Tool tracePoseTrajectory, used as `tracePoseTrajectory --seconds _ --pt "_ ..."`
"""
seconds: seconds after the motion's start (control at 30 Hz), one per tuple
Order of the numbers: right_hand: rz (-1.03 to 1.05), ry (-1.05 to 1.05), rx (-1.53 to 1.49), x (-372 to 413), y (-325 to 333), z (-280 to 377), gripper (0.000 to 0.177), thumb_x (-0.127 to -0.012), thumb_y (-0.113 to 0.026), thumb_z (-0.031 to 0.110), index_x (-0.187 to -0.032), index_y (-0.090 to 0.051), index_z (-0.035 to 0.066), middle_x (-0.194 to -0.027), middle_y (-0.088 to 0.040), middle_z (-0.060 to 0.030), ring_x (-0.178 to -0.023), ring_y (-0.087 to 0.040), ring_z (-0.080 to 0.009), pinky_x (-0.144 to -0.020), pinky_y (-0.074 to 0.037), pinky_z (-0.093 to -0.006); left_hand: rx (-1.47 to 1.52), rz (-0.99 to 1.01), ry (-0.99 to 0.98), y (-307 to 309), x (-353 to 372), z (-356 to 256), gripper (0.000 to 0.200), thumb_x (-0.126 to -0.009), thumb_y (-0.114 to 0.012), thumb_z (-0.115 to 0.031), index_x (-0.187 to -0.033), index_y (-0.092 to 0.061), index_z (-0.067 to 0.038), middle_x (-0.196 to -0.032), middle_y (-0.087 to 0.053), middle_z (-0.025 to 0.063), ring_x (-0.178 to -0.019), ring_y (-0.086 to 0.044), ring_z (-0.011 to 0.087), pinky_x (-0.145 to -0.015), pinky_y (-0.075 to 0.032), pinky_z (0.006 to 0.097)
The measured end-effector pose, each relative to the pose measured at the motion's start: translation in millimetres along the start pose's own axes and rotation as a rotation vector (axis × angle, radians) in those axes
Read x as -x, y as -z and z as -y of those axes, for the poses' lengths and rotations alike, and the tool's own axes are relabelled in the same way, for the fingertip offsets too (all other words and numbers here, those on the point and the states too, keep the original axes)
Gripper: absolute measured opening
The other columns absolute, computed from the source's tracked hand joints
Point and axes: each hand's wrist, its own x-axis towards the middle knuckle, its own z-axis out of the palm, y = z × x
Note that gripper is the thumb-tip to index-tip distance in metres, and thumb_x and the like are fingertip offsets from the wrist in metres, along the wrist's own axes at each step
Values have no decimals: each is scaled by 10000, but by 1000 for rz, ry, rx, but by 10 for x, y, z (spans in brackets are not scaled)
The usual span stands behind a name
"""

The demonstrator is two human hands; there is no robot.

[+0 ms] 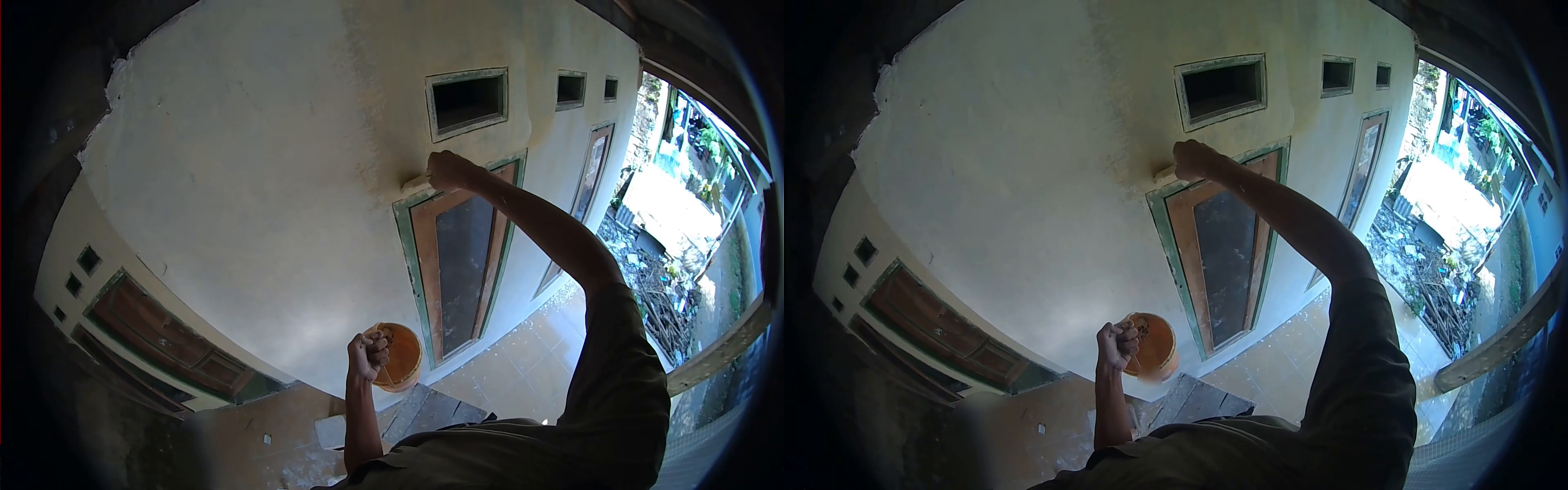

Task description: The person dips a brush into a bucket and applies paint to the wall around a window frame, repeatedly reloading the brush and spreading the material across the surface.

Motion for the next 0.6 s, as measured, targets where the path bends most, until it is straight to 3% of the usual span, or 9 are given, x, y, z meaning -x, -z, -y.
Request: tracePoseTrajectory --seconds 0.13,0.2,0.27,0.33,0.4,0.6 --pt "-108 78 51 -299 430 -57 214 -673 -565 90 -829 -653 -28 -808 -634 -221 -797 -627 -343 -729 -504 -385 9 -12 -2 -58 15 -24 98 -689 -376 -177 -744 -397 -98 -501 -206 -67 -373 -161 57 -352 -175 227" --pt "-22 -44 29 -339 871 119 209 -679 -571 102 -828 -660 -15 -798 -642 -201 -761 -635 -335 -726 -509 -379 5 7 -7 -34 -8 -18 96 -686 -376 -176 -738 -395 -97 -500 -206 -66 -373 -161 57 -352 -174 227" --pt "-112 26 0 -511 1146 75 197 -682 -588 119 -795 -653 -28 -717 -640 -191 -661 -643 -302 -613 -523 -378 -2 29 -12 -37 -8 -23 93 -684 -376 -174 -732 -394 -97 -499 -206 -65 -373 -161 58 -353 -172 227" --pt "-97 -78 -24 -386 1639 374 191 -693 -604 141 -749 -638 -39 -639 -623 -163 -500 -604 -247 -461 -493 -358 -5 1 -12 -83 15 -27 86 -682 -376 -172 -724 -391 -98 -498 -205 -66 -372 -164 58 -352 -171 228" --pt "-174 -2 -11 -455 1961 446 182 -706 -612 142 -707 -617 -40 -561 -574 -125 -391 -515 -187 -364 -425 -322 -8 6 -24 -58 11 -11 85 -679 -380 -173 -722 -390 -100 -498 -204 -68 -372 -164 59 -352 -171 229" --pt "-208 -68 -80 -949 2925 591 153 -733 -619 131 -724 -618 -22 -516 -522 -89 -341 -418 -143 -326 -331 -297 44 1 7 15 3 29 115 -677 -393 -183 -750 -410 -95 -504 -210 -67 -376 -164 63 -361 -168 232"
